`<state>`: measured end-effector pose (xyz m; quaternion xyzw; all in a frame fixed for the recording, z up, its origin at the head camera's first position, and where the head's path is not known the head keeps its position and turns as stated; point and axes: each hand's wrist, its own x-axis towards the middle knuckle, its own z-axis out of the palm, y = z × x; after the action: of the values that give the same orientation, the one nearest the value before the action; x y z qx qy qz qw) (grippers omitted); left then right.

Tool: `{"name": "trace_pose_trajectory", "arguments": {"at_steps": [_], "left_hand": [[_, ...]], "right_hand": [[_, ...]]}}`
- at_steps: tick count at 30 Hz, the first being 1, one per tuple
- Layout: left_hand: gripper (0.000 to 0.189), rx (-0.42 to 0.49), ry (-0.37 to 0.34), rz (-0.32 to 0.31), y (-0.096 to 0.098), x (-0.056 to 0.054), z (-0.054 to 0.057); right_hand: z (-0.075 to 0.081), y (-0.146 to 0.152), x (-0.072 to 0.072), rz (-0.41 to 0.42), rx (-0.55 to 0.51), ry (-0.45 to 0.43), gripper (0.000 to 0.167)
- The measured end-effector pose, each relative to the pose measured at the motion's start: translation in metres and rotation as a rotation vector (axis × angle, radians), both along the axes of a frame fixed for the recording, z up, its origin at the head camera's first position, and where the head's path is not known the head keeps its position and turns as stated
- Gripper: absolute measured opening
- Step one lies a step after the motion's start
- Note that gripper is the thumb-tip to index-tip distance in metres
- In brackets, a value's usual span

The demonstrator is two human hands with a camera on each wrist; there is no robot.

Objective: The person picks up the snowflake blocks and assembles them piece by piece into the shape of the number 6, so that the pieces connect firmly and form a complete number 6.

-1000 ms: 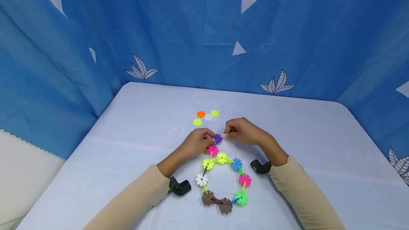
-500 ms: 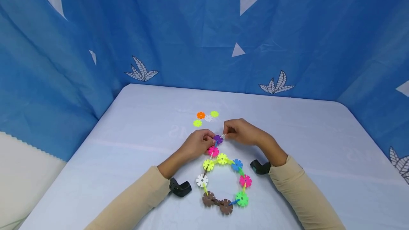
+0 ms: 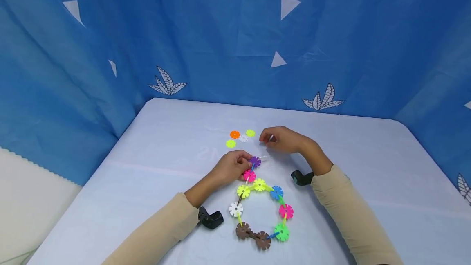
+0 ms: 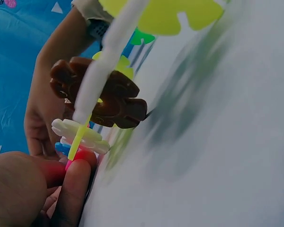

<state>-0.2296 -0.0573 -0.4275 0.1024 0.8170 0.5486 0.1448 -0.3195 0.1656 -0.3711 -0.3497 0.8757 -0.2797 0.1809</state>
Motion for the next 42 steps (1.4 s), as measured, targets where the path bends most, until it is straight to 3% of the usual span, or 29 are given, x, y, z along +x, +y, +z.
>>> {"name": "trace_pose_trajectory", "arguments": {"at_steps": [7,10,14,20,29,33,38,42], "left_hand": [[0.019,0.004,-0.003,0.004,-0.001,0.002,0.001],[0.018,0.011,0.005,0.0,-0.001,0.003,0.001],[0.018,0.017,0.009,-0.006,0.0,0.003,0.0],[0.019,0.024,0.005,-0.012,0.002,0.004,-0.001],[0.021,0.004,0.014,-0.02,0.002,0.004,0.003],[0.021,-0.009,0.012,-0.009,-0.001,0.003,0.005],[0.022,0.007,-0.01,-0.001,-0.003,0.003,0.003],[0.022,0.015,-0.02,-0.002,-0.003,0.003,0.002]], "right_hand": [[0.005,-0.028,-0.034,-0.046,0.165,0.024,0.046],[0.004,-0.039,-0.039,-0.036,0.242,0.054,0.043],[0.0,-0.043,-0.041,-0.036,0.259,0.091,0.033],[-0.009,-0.023,-0.03,-0.083,0.153,0.043,0.026],[-0.025,0.031,0.004,-0.186,-0.103,-0.074,0.011],[-0.028,0.04,0.015,-0.191,-0.201,-0.189,0.005],[-0.032,0.039,0.019,-0.195,-0.279,-0.363,0.01],[-0.033,0.037,0.021,-0.24,-0.306,-0.436,0.012]]}}
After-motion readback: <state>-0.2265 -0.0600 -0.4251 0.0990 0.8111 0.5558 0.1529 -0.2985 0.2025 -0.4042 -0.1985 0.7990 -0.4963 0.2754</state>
